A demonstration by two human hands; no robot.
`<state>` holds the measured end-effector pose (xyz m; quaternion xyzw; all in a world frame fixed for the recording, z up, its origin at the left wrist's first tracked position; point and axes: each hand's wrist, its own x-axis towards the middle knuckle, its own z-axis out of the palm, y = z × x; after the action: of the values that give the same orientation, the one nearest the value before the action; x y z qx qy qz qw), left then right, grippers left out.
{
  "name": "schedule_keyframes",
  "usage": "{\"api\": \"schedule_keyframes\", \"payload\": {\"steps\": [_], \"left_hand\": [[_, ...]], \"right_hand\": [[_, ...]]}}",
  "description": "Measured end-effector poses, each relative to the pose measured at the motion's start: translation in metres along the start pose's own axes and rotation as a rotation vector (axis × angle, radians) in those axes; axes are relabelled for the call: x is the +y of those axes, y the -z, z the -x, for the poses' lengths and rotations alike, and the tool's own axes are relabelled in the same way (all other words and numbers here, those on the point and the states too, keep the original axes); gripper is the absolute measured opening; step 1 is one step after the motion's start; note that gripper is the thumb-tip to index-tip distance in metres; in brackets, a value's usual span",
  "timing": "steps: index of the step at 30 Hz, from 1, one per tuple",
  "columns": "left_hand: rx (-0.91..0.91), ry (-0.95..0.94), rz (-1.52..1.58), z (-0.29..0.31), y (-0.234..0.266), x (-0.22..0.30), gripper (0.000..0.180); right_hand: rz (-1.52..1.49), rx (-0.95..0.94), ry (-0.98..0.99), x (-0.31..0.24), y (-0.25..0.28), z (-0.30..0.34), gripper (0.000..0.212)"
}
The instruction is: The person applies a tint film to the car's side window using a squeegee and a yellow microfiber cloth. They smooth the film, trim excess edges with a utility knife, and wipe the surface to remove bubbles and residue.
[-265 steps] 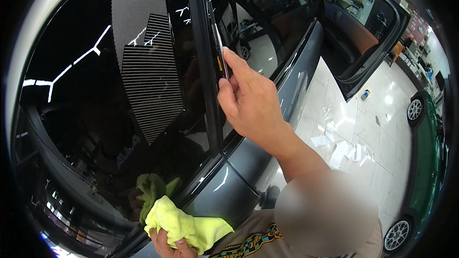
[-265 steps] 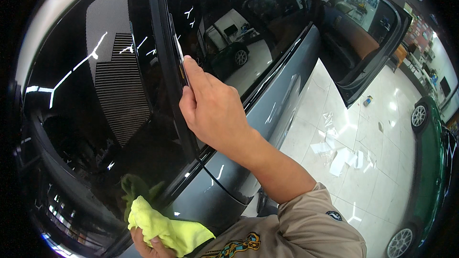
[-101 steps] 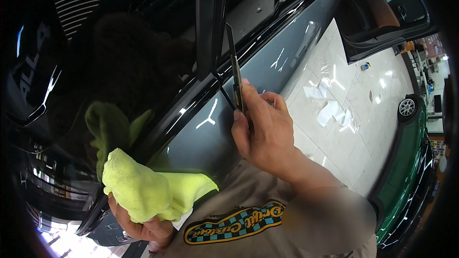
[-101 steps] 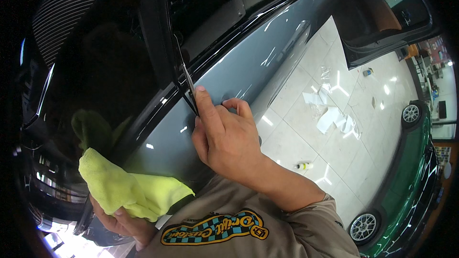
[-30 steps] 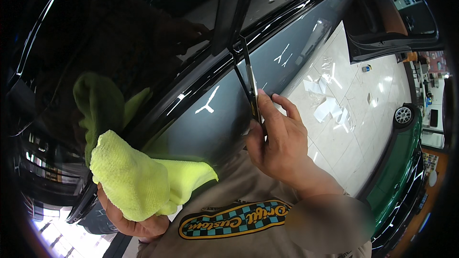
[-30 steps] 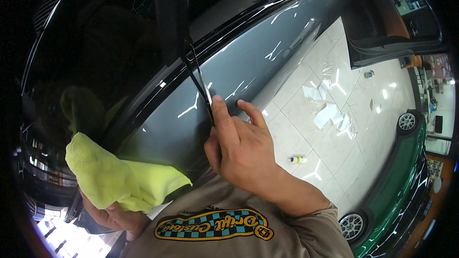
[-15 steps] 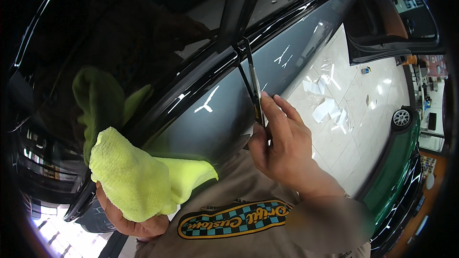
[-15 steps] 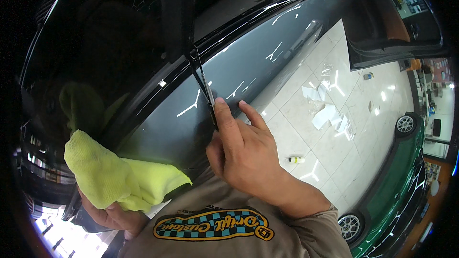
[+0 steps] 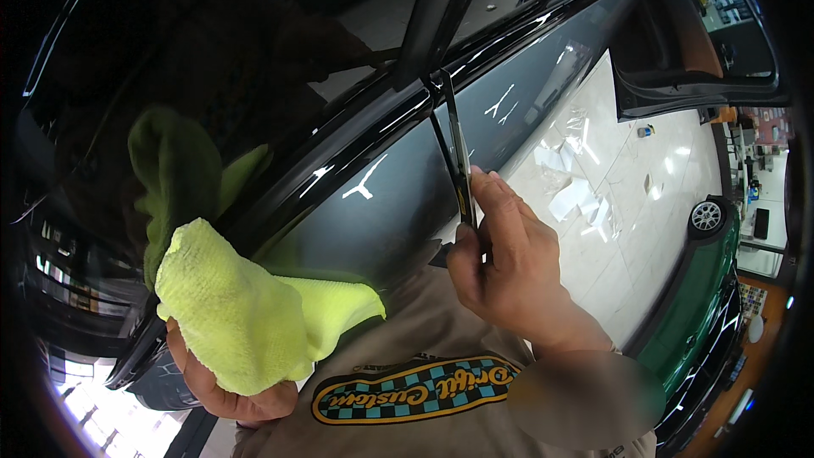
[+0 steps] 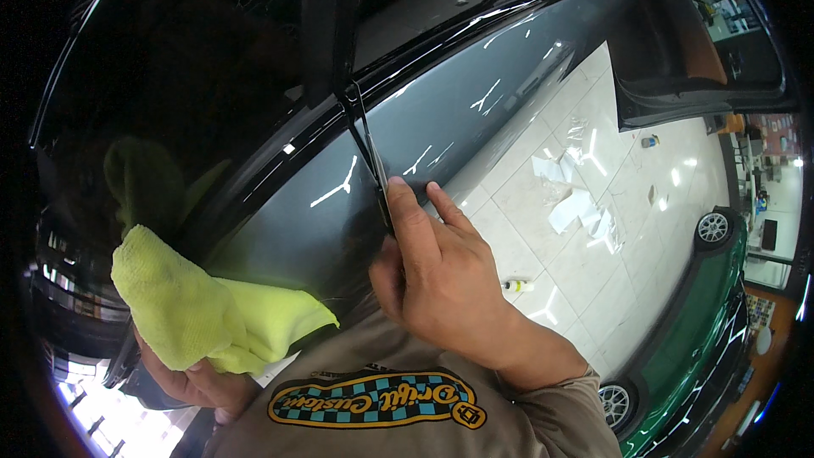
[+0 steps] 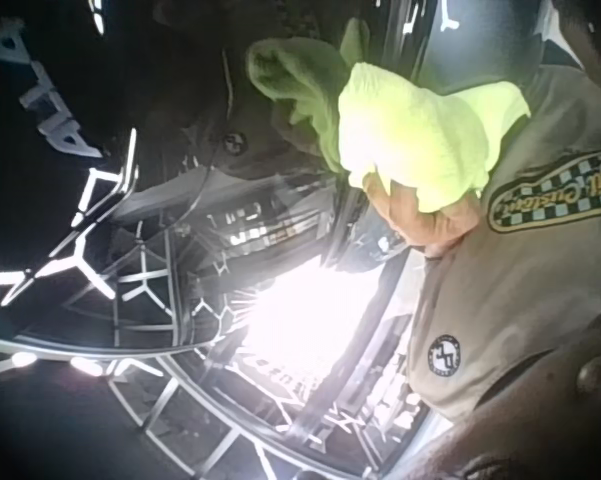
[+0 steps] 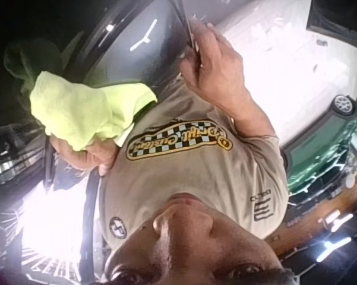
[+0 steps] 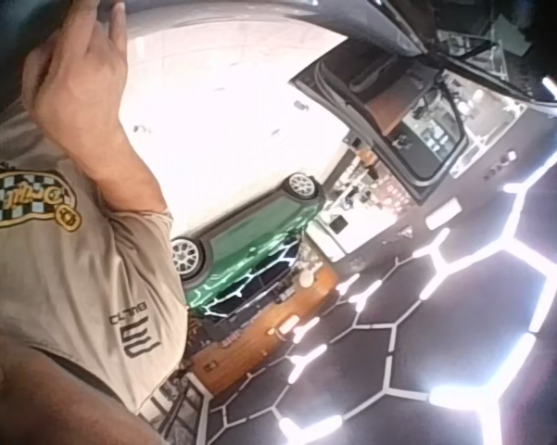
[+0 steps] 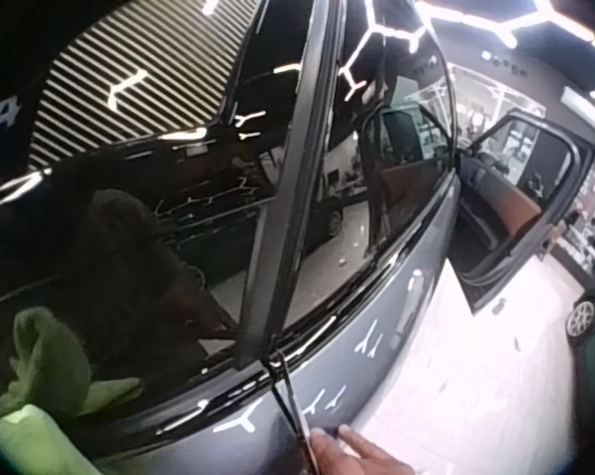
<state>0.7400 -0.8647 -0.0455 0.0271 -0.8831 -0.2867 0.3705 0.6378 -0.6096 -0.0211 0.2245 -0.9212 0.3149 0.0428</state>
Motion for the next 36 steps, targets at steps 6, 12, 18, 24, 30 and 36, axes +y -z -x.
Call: {"api": "schedule_keyframes", "payload": {"steps": [6, 12, 18, 24, 30, 36], "left_hand": [[0.010, 0.062, 0.169, -0.007, -0.001, 0.004, 0.058], [0.081, -0.146, 0.057, -0.008, -0.007, 0.004, 0.035], [-0.160, -0.012, 0.127, -0.017, 0.015, 0.003, 0.056], [-0.217, -0.107, 0.190, -0.028, 0.009, -0.004, 0.050], [-0.150, -0.075, 0.203, -0.026, 0.001, 0.006, 0.044], [-0.100, -0.020, 0.152, -0.019, -0.003, 0.016, 0.043]], "right_hand": [[-0.033, -0.028, -0.094, -0.009, 0.015, -0.003, 0.053], [-0.021, -0.040, -0.172, -0.022, 0.035, -0.011, 0.045], [0.020, -0.087, -0.201, -0.029, 0.054, -0.019, 0.041], [0.167, -0.175, -0.197, -0.039, 0.066, -0.035, 0.036], [0.205, -0.196, -0.152, -0.037, 0.077, -0.038, 0.033], [-0.018, 0.063, -0.150, 0.007, 0.119, -0.013, 0.035]]}}
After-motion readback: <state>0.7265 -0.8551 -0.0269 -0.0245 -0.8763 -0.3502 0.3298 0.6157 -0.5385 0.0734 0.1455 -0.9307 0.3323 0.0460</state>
